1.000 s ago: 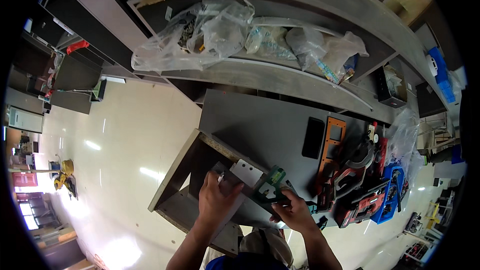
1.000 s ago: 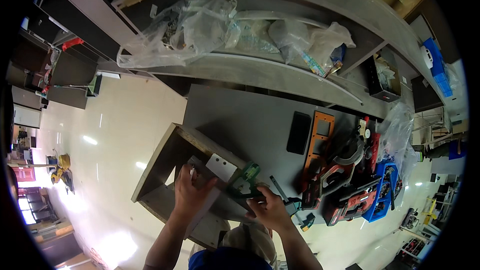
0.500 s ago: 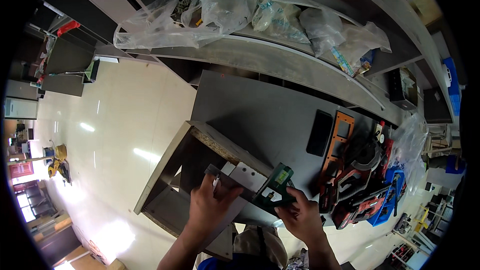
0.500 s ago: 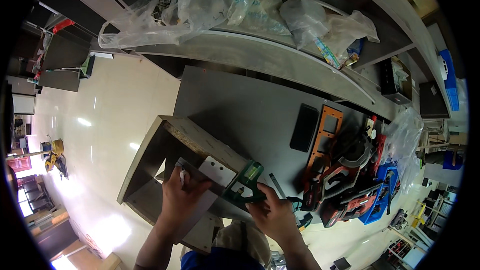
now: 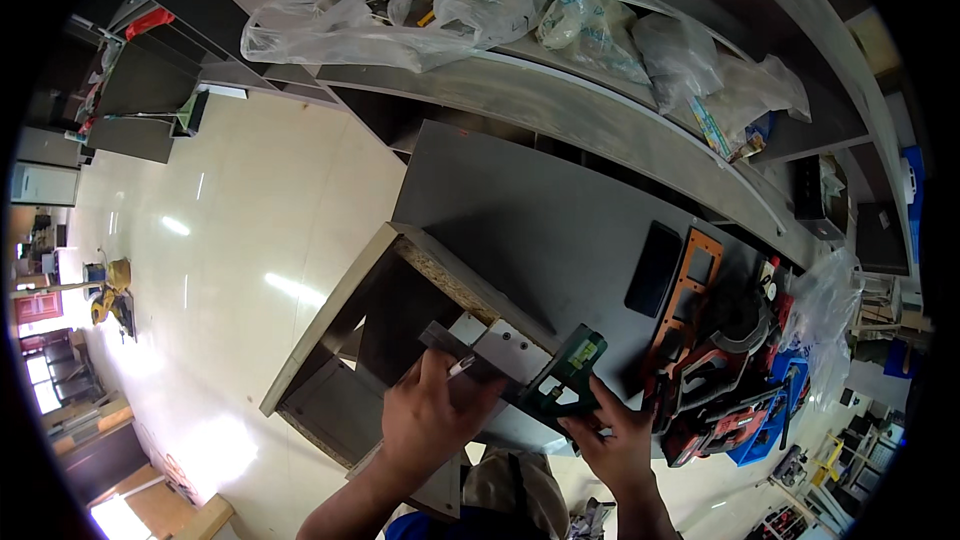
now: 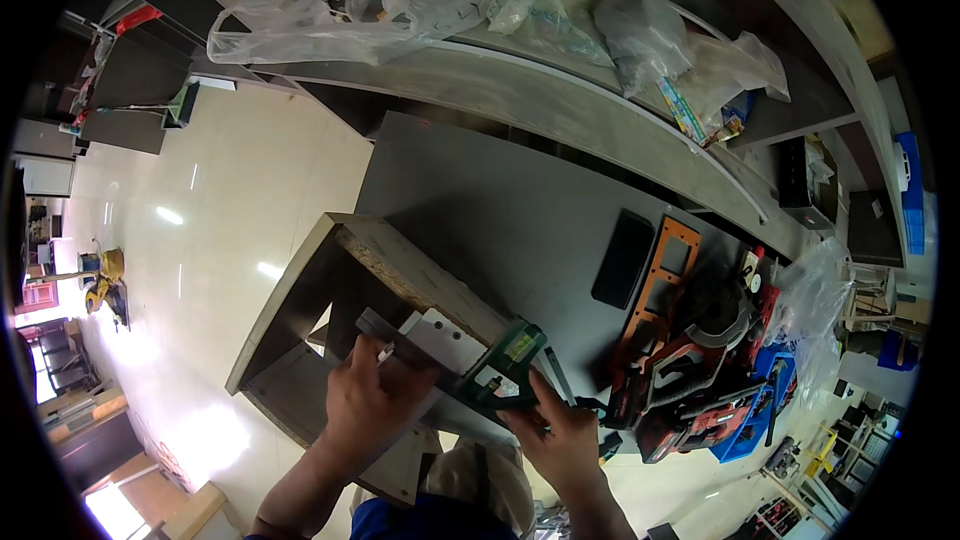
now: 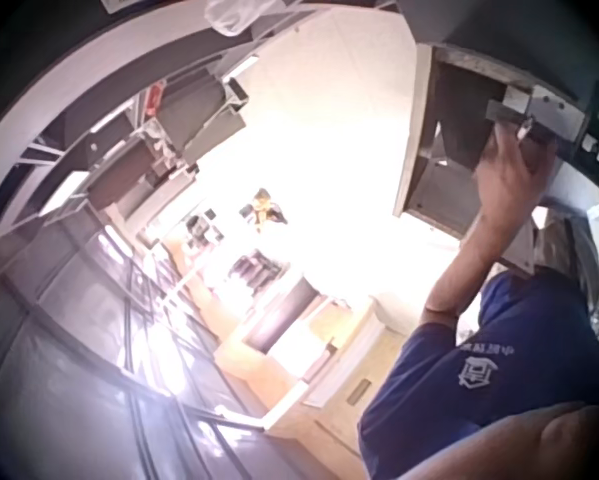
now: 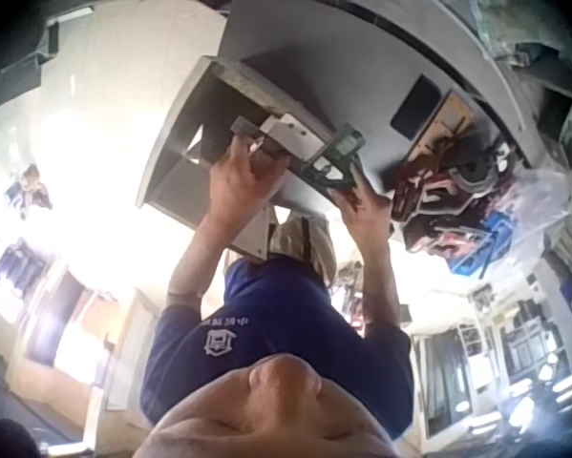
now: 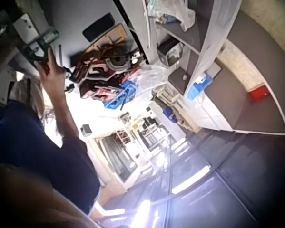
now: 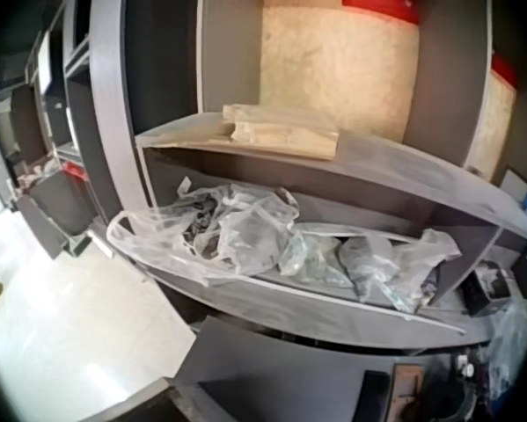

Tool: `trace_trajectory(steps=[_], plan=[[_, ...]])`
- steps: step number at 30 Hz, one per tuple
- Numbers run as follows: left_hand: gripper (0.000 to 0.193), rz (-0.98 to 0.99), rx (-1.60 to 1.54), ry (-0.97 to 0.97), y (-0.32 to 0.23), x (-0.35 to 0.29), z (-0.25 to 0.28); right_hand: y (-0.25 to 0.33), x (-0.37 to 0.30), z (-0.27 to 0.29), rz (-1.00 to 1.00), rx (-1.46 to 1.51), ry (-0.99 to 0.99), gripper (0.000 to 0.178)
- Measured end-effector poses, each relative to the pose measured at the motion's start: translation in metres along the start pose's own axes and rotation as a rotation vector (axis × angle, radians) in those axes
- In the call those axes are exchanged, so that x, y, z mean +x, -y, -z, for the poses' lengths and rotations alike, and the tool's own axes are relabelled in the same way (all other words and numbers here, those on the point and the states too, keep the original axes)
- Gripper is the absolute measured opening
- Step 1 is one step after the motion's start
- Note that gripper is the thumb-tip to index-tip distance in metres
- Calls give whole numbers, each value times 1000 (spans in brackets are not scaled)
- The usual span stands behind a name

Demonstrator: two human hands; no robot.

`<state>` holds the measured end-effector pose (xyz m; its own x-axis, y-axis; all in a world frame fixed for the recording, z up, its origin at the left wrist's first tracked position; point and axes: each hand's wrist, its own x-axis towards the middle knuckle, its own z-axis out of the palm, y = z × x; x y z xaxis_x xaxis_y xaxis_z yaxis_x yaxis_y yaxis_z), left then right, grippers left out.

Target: The person measures and marks a wooden cabinet frame using a digital caliper and a pencil, then uses a cordless drill to fasten a metal bracket to the frame. A second person assists by holding the bracket in place during drilling.

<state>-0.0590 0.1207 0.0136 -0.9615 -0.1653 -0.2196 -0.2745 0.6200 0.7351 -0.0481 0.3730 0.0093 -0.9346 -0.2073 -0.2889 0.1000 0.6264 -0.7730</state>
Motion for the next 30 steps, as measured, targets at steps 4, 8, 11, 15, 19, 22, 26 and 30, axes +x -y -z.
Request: trace_trajectory(steps=[4,8,11,15,19,22,26,30], plan=[[63,-80,156,-106,-11,-1,-1,-1,-3,-6,9,22,-14,68],[67,-15,187,-109,-21,-2,-4,-2,-7,-11,6,34,-38,68],[68,-39,207,-128,-22,-2,-5,6,-2,-10,-6,68,-40,64],[68,-19,190,-162,-20,-4,-6,6,-1,-4,-20,64,25,65],[66,18,221,-152,-28,-3,-4,20,11,16,-11,-71,-33,46],[64,34,229,-169,-30,-5,-3,17,28,32,73,-53,-181,27],[64,55,243,-148,-22,-5,-9,79,61,21,212,275,292,25],[62,36,242,-156,-20,-7,-11,79,85,-6,48,397,475,19]])
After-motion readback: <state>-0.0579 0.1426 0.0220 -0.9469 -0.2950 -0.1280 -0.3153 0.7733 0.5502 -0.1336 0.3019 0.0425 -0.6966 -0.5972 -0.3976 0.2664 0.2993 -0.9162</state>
